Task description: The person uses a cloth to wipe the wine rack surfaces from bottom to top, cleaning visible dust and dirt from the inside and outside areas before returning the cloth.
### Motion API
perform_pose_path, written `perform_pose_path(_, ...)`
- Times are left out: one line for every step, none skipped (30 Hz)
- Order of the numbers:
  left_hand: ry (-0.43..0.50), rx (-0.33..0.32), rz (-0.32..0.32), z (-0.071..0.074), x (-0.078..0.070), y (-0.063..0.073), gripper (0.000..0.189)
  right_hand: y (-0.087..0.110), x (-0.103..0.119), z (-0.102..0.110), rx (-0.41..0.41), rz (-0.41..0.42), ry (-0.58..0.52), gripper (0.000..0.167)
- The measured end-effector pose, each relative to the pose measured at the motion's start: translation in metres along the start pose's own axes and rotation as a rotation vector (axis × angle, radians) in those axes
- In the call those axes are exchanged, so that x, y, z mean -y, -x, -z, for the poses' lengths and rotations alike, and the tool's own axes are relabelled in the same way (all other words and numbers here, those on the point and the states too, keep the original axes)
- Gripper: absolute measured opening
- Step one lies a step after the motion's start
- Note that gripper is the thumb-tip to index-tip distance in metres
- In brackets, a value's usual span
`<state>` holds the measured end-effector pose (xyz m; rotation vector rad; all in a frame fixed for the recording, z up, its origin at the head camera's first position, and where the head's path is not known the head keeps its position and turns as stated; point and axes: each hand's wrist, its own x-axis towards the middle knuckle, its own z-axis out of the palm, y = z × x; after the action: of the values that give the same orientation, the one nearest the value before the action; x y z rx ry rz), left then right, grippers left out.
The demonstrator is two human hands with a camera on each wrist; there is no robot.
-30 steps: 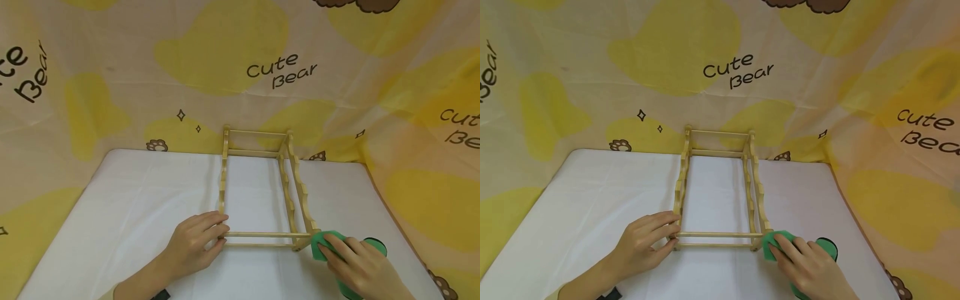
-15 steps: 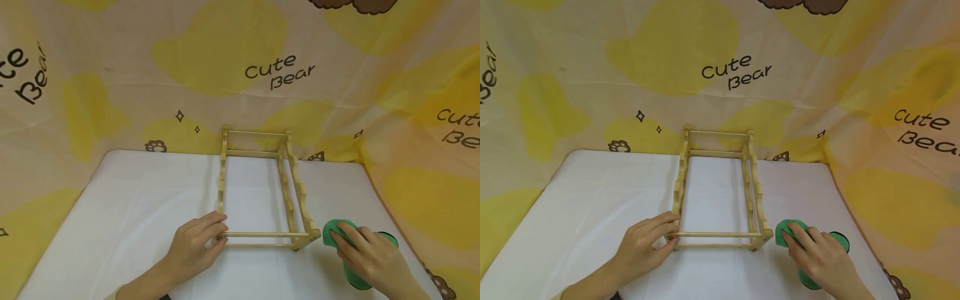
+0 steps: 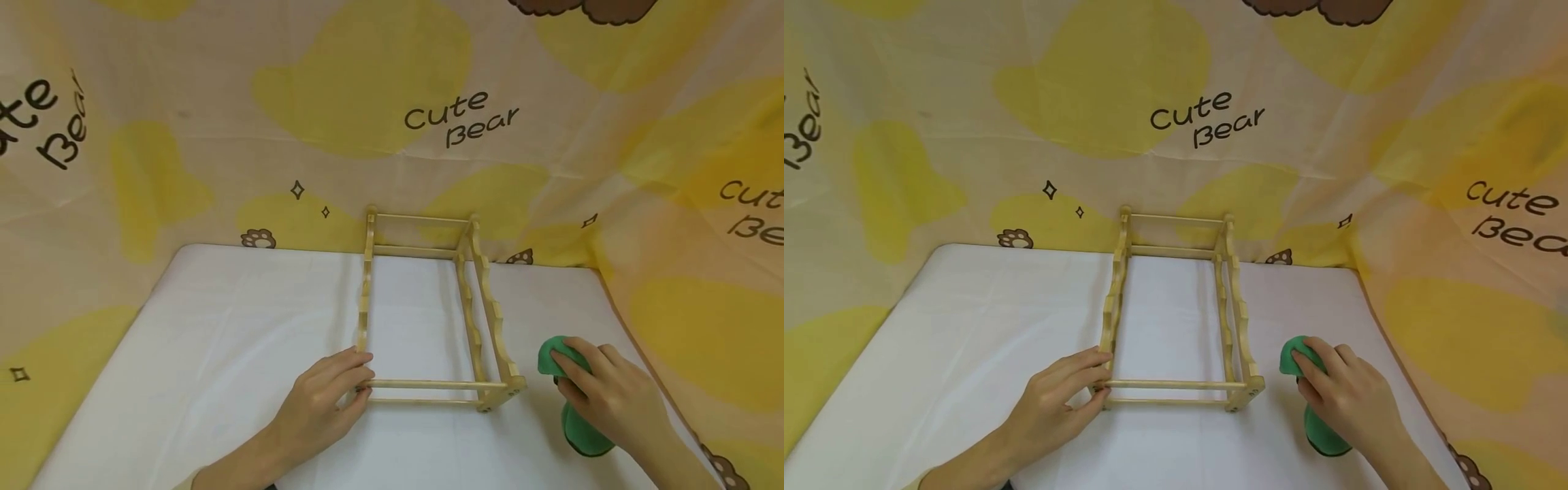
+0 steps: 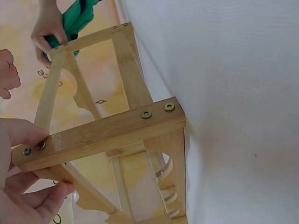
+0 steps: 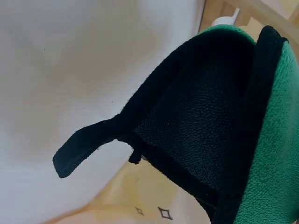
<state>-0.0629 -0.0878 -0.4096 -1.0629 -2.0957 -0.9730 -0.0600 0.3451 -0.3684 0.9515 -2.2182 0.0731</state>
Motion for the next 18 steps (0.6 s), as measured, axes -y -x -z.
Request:
perform_pose_path(-0.001,0.001,-0.006,0.0,0.0,0.0,0.024,0.001,-0.001,-0.001,0.004,-0.007,0.0,0.058)
perform_pose_path(-0.002,0.002,-0.011,0.001,0.001,0.001,0.024,0.001,-0.003,-0.001,0.003,-0.012,0.001,0.058)
perform_pose_path(-0.003,0.003,-0.015,0.002,0.001,0.001,0.024,0.002,-0.004,-0.002,0.002,-0.018,0.001,0.058)
perform_pose_path(0.0,0.008,-0.016,0.003,0.001,0.002,0.02,0.002,-0.005,-0.003,0.003,-0.025,0.0,0.059)
perform_pose_path(0.004,0.012,-0.016,0.004,0.001,0.002,0.015,0.003,-0.006,-0.003,0.002,-0.032,0.0,0.059)
perform_pose_path(0.007,0.015,-0.017,0.006,0.002,0.003,0.011,0.003,-0.007,-0.003,0.0,-0.037,0.002,0.059)
perform_pose_path(0.01,0.019,-0.019,0.007,0.002,0.004,0.009,0.004,-0.008,-0.004,-0.002,-0.042,0.003,0.059)
perform_pose_path(0.015,0.023,-0.019,0.008,0.002,0.004,0.01,0.004,-0.009,-0.004,-0.002,-0.048,0.004,0.059)
perform_pose_path(0.026,0.026,-0.021,0.009,0.003,0.004,0.013,0.004,-0.009,-0.004,-0.001,-0.052,0.005,0.06)
perform_pose_path(0.036,0.031,-0.021,0.011,0.004,0.005,0.015,0.005,-0.01,-0.005,0.0,-0.055,0.006,0.059)
perform_pose_path(0.047,0.036,-0.02,0.012,0.004,0.005,0.014,0.005,-0.011,-0.005,0.0,-0.057,0.007,0.059)
perform_pose_path(0.059,0.042,-0.019,0.014,0.005,0.006,0.012,0.005,-0.011,-0.005,0.002,-0.056,0.01,0.06)
perform_pose_path(0.07,0.05,-0.018,0.015,0.006,0.006,0.011,0.006,-0.012,-0.006,0.002,-0.055,0.01,0.06)
perform_pose_path(0.082,0.057,-0.017,0.016,0.007,0.007,0.009,0.006,-0.013,-0.006,0.002,-0.056,0.008,0.06)
perform_pose_path(0.091,0.063,-0.018,0.018,0.008,0.008,0.009,0.006,-0.013,-0.007,0.001,-0.055,0.006,0.06)
perform_pose_path(0.097,0.068,-0.019,0.019,0.009,0.009,0.008,0.006,-0.014,-0.007,0.001,-0.054,0.002,0.061)
perform_pose_path(0.101,0.072,-0.025,0.021,0.01,0.01,0.009,0.005,-0.015,-0.007,0.001,-0.053,0.0,0.061)
perform_pose_path(0.104,0.075,-0.032,0.022,0.011,0.01,0.01,0.005,-0.016,-0.007,0.0,-0.053,0.0,0.061)
